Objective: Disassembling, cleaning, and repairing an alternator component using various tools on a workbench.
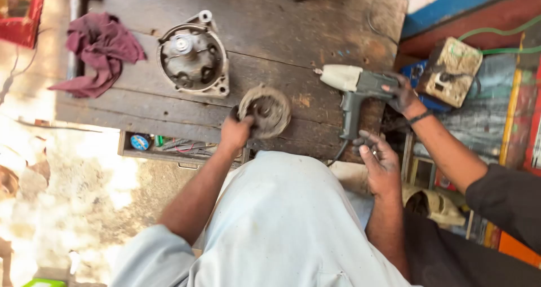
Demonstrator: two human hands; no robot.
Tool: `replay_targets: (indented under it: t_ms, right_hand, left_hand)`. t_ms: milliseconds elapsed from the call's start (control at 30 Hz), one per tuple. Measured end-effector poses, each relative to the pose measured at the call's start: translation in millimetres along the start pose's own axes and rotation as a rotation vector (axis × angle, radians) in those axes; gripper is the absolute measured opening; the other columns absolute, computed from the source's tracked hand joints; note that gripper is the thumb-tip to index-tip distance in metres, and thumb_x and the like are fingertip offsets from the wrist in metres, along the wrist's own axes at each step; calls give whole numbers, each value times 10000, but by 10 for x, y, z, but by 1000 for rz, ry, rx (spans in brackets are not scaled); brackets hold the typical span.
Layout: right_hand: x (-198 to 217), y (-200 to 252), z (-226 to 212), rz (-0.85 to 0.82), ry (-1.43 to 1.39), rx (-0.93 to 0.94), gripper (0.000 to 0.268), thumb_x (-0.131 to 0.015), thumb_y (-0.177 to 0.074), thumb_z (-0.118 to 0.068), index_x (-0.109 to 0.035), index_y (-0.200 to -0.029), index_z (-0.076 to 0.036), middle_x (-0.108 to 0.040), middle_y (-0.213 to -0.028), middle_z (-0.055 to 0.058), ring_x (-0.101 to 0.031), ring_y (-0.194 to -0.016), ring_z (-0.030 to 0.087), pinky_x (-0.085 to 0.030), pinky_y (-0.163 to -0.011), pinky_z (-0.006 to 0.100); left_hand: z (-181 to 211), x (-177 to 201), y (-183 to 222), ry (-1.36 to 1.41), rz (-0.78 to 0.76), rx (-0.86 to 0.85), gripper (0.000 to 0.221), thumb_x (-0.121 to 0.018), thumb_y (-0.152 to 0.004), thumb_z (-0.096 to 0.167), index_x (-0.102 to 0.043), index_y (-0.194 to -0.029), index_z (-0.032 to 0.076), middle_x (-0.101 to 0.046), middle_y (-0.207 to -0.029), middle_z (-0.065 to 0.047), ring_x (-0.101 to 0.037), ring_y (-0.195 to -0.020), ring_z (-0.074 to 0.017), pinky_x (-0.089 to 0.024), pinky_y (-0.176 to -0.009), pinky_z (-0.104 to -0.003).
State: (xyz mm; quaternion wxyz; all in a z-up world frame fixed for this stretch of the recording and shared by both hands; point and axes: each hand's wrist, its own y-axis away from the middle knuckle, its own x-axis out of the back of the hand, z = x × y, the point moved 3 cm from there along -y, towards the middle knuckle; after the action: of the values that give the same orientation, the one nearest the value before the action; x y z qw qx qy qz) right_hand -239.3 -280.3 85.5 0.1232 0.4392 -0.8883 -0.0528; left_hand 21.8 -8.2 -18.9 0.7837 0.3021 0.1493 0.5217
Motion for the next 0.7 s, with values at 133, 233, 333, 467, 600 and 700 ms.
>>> replay_targets:
  t_ms: [133,233,333,467,600,700]
  right_hand:
    - [-149,-56,-133,-43,-12,-3,425,-677,-1023,-195,-607,-1385,17,-700,-1156,78,-662,-1030,150,-544,-961,301]
    - [-135,-74,-56,-62,47,-30,442,-672,-1013,-204,-604,-1391,15,-699,-1150,82,-661,-1023,159,-538,-934,306]
    - [-128,-50,-5,-79,42,-14,445,-668,-1010,-209,-600,-1393,6,-705,-1157,82,-663,-1047,160,-538,-960,314]
    - [-102,30,107,-70,4,-62,442,-676,-1001,-195,-610,-1385,13,-706,-1157,96,-658,-1057,173,-542,-969,332]
    - [-89,19,205,-63,-32,-110,432,-674,-1000,-189,-615,-1378,11,-706,-1155,98,-658,-1045,176,-541,-968,326]
    - [-104,-34,196,-42,20,-145,424,-663,-1000,-192,-621,-1377,-2,-707,-1144,94,-663,-1025,175,-549,-940,325]
  left_hand:
    - [-248,-419,-755,305,27,30,500,-700,-814,247,-647,-1242,-7,-726,-999,-188,-654,-791,-273,-539,-621,-439]
    - [-166,-677,-1354,76,202,25,586,-709,-872,466,-738,-1080,-81,-765,-989,-201,-713,-852,-247,-538,-710,-386]
    - [352,-787,-1449,175,257,121,617,-696,-868,476,-714,-1087,-101,-762,-1031,-212,-718,-845,-254,-537,-664,-406]
    - [503,-975,-1768,522,301,169,593,-685,-887,408,-693,-1170,-113,-760,-1134,-220,-738,-865,-277,-587,-651,-420]
    - [621,-1004,-1781,586,342,50,683,-719,-899,393,-576,-1335,-113,-671,-1321,-238,-666,-1108,-315,-542,-896,-447]
    - [603,-1009,-1630,549,270,-11,795,-733,-895,424,-468,-1432,-98,-579,-1445,-239,-551,-1323,-324,-428,-1102,-455]
